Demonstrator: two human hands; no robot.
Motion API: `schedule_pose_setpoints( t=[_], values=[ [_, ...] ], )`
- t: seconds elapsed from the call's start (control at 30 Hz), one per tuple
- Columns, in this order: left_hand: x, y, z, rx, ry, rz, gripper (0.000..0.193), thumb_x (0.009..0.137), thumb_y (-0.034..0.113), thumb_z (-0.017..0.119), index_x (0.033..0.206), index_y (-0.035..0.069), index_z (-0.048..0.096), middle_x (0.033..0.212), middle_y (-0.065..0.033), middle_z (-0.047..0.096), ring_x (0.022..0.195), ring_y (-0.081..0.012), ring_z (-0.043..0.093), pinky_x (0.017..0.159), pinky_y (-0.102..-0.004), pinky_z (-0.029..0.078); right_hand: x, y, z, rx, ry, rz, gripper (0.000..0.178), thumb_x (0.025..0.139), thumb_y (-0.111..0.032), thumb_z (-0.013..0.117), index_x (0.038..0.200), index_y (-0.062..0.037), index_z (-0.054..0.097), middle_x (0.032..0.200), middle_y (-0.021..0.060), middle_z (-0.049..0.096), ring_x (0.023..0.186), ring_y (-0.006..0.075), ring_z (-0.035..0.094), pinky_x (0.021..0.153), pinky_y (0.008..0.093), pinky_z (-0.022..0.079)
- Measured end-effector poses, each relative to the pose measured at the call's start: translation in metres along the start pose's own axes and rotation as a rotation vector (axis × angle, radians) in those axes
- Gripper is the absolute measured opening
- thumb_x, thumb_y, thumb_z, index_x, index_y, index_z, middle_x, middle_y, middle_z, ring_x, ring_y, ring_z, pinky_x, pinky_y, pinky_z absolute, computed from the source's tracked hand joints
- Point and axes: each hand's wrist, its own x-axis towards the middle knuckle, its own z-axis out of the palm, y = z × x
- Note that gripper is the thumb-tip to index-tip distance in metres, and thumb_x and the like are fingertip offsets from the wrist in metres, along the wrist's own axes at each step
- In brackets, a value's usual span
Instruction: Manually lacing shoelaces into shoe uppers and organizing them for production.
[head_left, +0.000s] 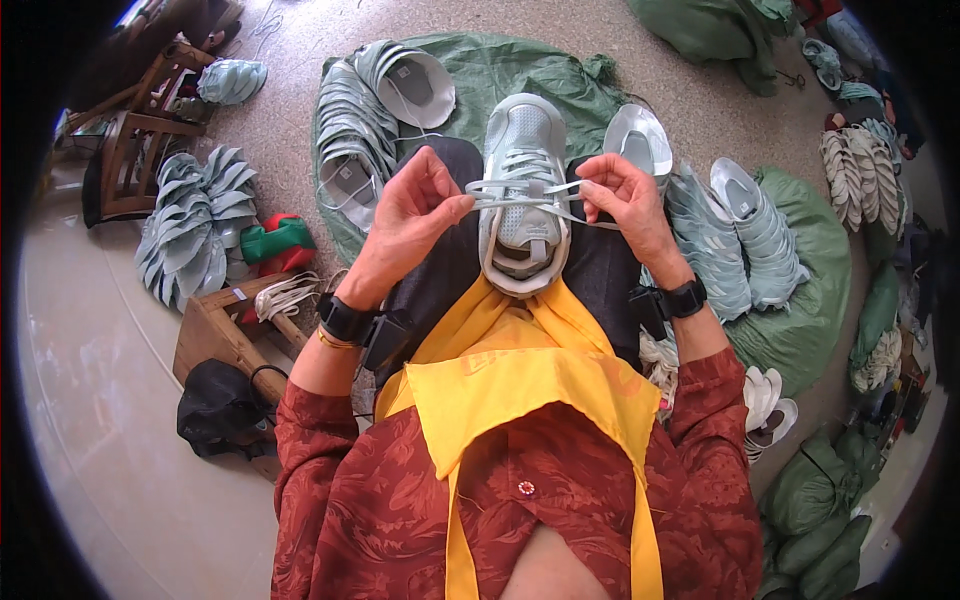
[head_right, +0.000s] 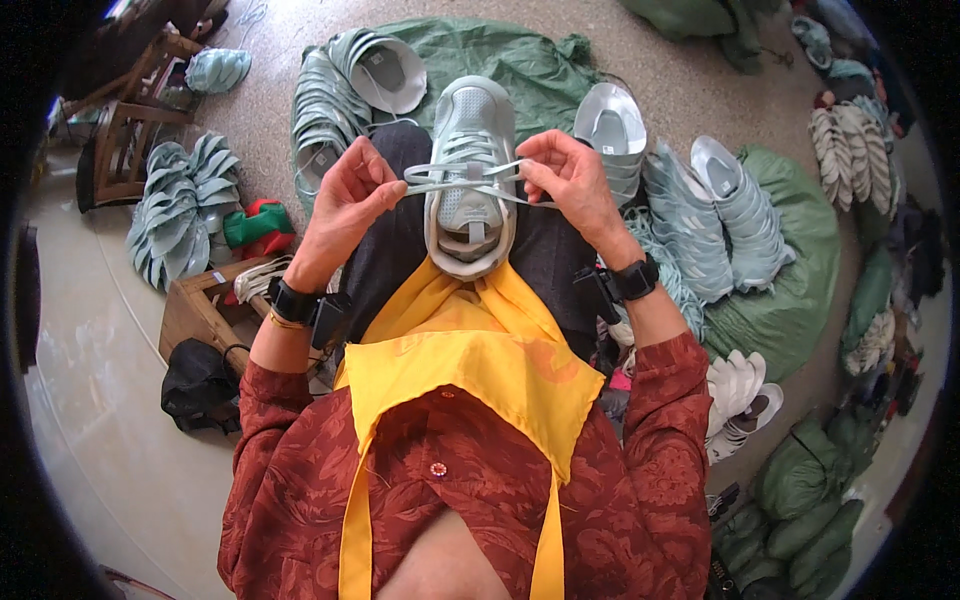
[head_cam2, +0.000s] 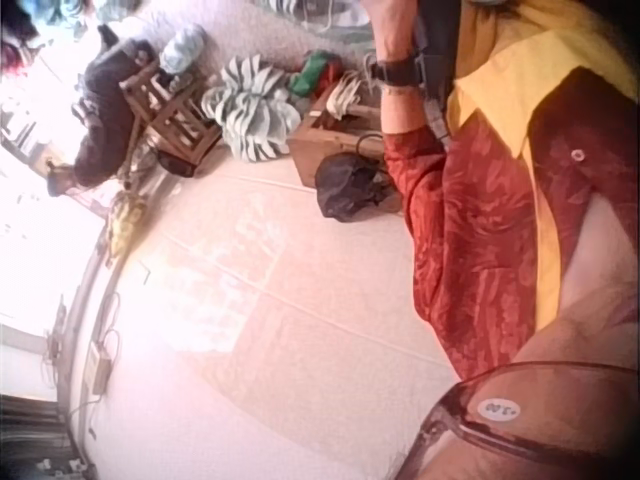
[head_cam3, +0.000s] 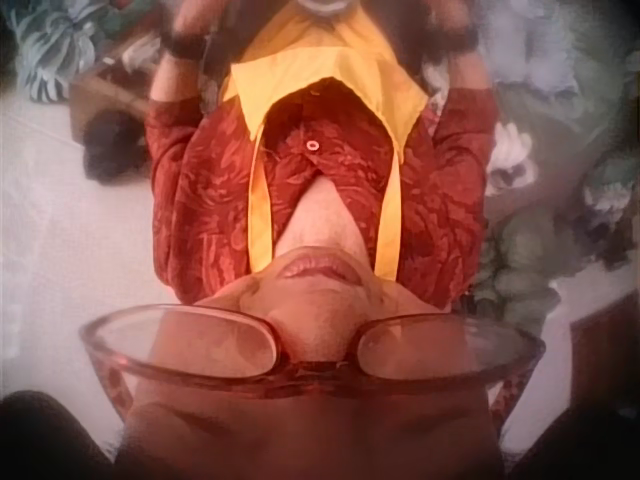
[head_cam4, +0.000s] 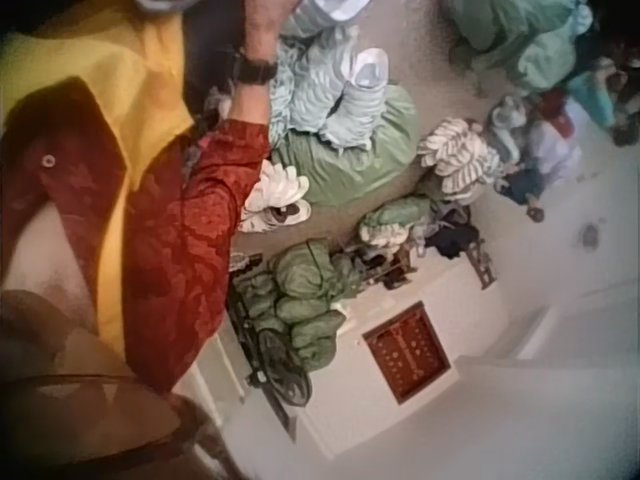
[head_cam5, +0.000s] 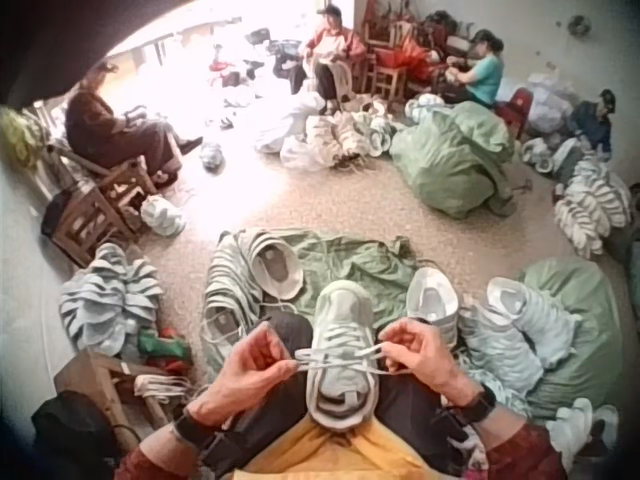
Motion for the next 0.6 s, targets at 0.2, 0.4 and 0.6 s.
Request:
schedule_pose_setpoints(
  t=[0.2, 0.4, 0.6],
  values=[
    [-0.003, -0.002, -0.005, 0.054, -0.020, -0.024, 0.023, 0.096, 0.004, 0.068, 0.092, 0.009, 0.046, 0.083, 0.0033, 0.050, 0.076, -0.0051, 0.049, 0.067, -0.0204, 0.041, -0.002, -0.001, 0.000, 0.010, -0.033, -0.042, 0.020, 0.094, -0.007, 0.066, 0.112, -0.0016, 0.063, 0.091, 0.0010, 0.067, 0.073, 0.0066, 0.062, 0.069, 0.0217, 0.055],
    [-0.007, -0.002, -0.001, 0.250, 0.003, -0.026, 0.021, 0.096, 0.004, 0.068, 0.093, 0.007, 0.048, 0.082, 0.0044, 0.050, 0.073, -0.0037, 0.046, 0.064, -0.0193, 0.039, -0.009, 0.002, 0.011, 0.042, 0.108, -0.153, 0.021, 0.093, -0.008, 0.069, 0.112, -0.0007, 0.062, 0.091, 0.0013, 0.067, 0.074, 0.0069, 0.062, 0.069, 0.0218, 0.055],
    [-0.011, 0.007, 0.009, 0.606, -0.018, 0.058, 0.020, 0.089, 0.001, 0.071, 0.090, 0.001, 0.051, 0.077, -0.0036, 0.054, 0.071, -0.0088, 0.052, 0.063, -0.0238, 0.044, -0.034, 0.005, 0.009, -0.466, 0.261, -0.252, 0.014, 0.088, -0.009, 0.076, 0.099, -0.0033, 0.068, 0.082, 0.0000, 0.069, 0.061, 0.0050, 0.057, 0.057, 0.0235, 0.048]
  ],
)
